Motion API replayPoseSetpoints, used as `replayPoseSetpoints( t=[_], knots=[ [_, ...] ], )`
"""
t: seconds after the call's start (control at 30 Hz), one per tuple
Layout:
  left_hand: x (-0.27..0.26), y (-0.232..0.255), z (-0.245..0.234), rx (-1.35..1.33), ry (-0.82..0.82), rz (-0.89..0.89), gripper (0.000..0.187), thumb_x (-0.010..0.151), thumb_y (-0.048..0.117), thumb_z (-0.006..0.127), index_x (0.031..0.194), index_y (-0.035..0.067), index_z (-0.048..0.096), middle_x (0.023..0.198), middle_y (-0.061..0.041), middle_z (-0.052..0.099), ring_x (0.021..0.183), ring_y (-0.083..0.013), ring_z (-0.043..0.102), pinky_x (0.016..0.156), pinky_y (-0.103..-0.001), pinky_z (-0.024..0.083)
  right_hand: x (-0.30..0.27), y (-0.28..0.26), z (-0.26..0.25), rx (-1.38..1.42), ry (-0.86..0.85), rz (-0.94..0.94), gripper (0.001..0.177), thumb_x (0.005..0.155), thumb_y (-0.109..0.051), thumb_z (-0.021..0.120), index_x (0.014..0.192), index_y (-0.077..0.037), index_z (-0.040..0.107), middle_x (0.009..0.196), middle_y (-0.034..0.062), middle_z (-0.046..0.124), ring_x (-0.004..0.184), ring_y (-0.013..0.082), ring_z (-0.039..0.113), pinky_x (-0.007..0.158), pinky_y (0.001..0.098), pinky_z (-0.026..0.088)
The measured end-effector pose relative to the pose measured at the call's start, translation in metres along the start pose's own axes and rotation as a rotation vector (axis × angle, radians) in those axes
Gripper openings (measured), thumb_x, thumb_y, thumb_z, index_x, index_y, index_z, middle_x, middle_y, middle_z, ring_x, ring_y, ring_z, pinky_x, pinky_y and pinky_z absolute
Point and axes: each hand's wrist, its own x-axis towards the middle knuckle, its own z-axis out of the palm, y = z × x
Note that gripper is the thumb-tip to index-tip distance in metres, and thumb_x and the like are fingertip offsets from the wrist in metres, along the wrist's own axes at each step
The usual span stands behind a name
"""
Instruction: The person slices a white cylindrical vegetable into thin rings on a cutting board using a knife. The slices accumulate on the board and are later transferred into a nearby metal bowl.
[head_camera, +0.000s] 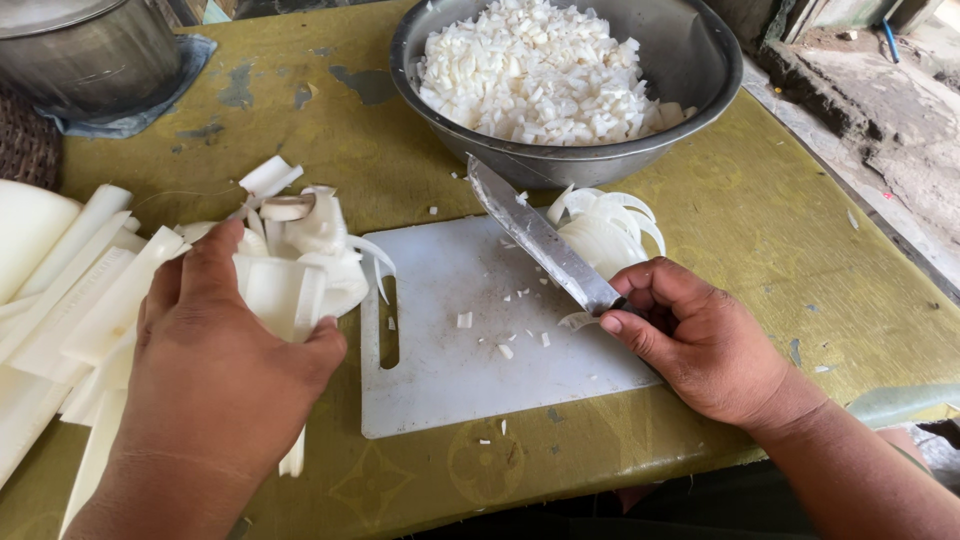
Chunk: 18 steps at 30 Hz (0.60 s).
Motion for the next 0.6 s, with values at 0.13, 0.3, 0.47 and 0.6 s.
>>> replayPoseSetpoints(
  t=[0.13,0.3,0.47,0.6],
  knots=[
    [0.004,0.020,-0.008,-0.120,0.107,0.048,0.096,0.072,0.026,0.088,0.152,-0.001,0.042,0.136,-0.024,0.053,0.123,-0.0395,0.054,0.099,-0.048,0.050,0.000,0.003,-0.001,0.008,0.001,-0.026,0.026,0.092,-0.013,0.071,0.115,-0.005,0.066,0.094,0.0011,0.072,0.084,0.0053,0.065,0.074,0.0232,0.055],
    [0.012,0.037,-0.015,-0.263,0.227,0.254,0.091,0.077,0.027,0.093,0.145,-0.008,0.045,0.131,-0.025,0.054,0.120,-0.0332,0.056,0.088,-0.042,0.056,-0.001,0.000,-0.001,-0.061,0.040,0.013,0.026,0.091,-0.014,0.072,0.115,-0.006,0.066,0.093,0.0011,0.071,0.081,0.0057,0.064,0.072,0.0238,0.055],
    [0.016,0.061,0.021,-0.817,0.153,0.149,0.073,0.085,0.026,0.089,0.138,-0.004,0.048,0.122,-0.018,0.060,0.109,-0.0199,0.068,0.087,-0.030,0.064,-0.001,-0.002,-0.001,-0.018,0.044,0.039,0.032,0.090,-0.016,0.071,0.121,-0.008,0.064,0.089,-0.0006,0.073,0.079,0.0047,0.063,0.071,0.0229,0.054],
    [0.004,0.069,0.052,-1.083,0.075,0.043,0.068,0.080,0.017,0.087,0.130,0.000,0.044,0.121,-0.015,0.054,0.098,-0.0180,0.067,0.074,-0.028,0.063,0.000,0.000,-0.003,-0.002,0.086,-0.021,0.035,0.093,-0.017,0.070,0.126,-0.006,0.062,0.085,0.0005,0.069,0.074,0.0056,0.059,0.065,0.0237,0.051]
  ],
)
